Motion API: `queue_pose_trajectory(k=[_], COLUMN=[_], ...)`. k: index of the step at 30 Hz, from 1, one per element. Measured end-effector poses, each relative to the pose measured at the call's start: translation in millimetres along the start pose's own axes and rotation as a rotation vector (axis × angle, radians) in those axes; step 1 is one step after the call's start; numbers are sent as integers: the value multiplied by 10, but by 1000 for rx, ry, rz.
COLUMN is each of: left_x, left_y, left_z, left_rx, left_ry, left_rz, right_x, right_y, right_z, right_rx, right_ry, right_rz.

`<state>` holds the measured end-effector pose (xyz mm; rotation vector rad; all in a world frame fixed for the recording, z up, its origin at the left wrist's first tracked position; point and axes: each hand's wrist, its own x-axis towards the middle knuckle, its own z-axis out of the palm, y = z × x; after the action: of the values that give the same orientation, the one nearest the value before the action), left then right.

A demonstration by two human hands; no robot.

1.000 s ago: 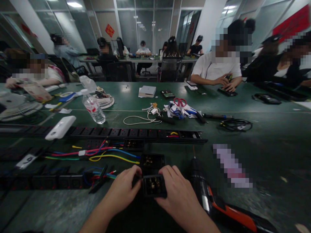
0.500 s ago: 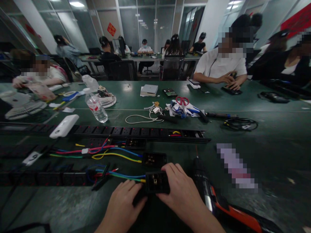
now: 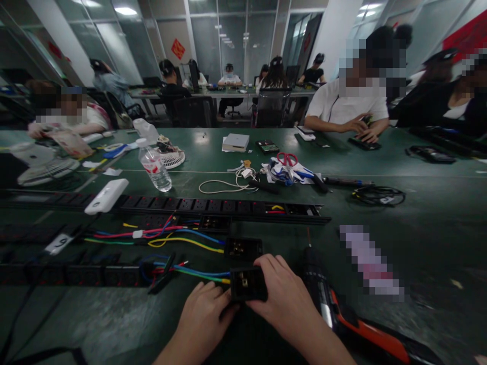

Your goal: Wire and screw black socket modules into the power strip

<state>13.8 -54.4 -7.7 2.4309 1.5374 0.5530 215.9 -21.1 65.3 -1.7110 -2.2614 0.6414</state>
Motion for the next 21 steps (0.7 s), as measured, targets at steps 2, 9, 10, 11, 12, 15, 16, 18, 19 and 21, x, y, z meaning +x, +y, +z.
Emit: queue_pose_trajectory(k=[2, 9, 10, 11, 12, 15, 16, 18, 19, 21], left_x=[-3, -82, -92, -101, -110, -134, -140, -151, -154, -159], left_y=[-3, -100, -120, -139, -156, -192, -198, -206, -208, -210], left_z=[14, -20, -36, -49, -58, -57, -50, -35, -30, -28], left_rx=[21, 16, -1, -22, -44, -86, -88, -87, -87, -93], left_ry=[20, 88, 82, 76, 70, 74, 79, 88, 87, 77], left_rz=[20, 10, -2, -10, -12, -3, -1, 2, 6, 10], right_x=[-2, -22, -29, -37, -44, -62, -67, -76, -82, -99], right_y=[-8, 3, 9, 14, 18, 21, 20, 17, 16, 15], right_z=[7, 41, 48, 57, 67, 99, 110, 132, 143, 167], right_rx=[-5, -6, -4, -1, 2, 12, 16, 24, 29, 38], right_ry=[-4, -6, -10, -13, -15, -16, -14, -14, -14, -11], right_rz=[-3, 14, 15, 16, 18, 37, 47, 63, 71, 86])
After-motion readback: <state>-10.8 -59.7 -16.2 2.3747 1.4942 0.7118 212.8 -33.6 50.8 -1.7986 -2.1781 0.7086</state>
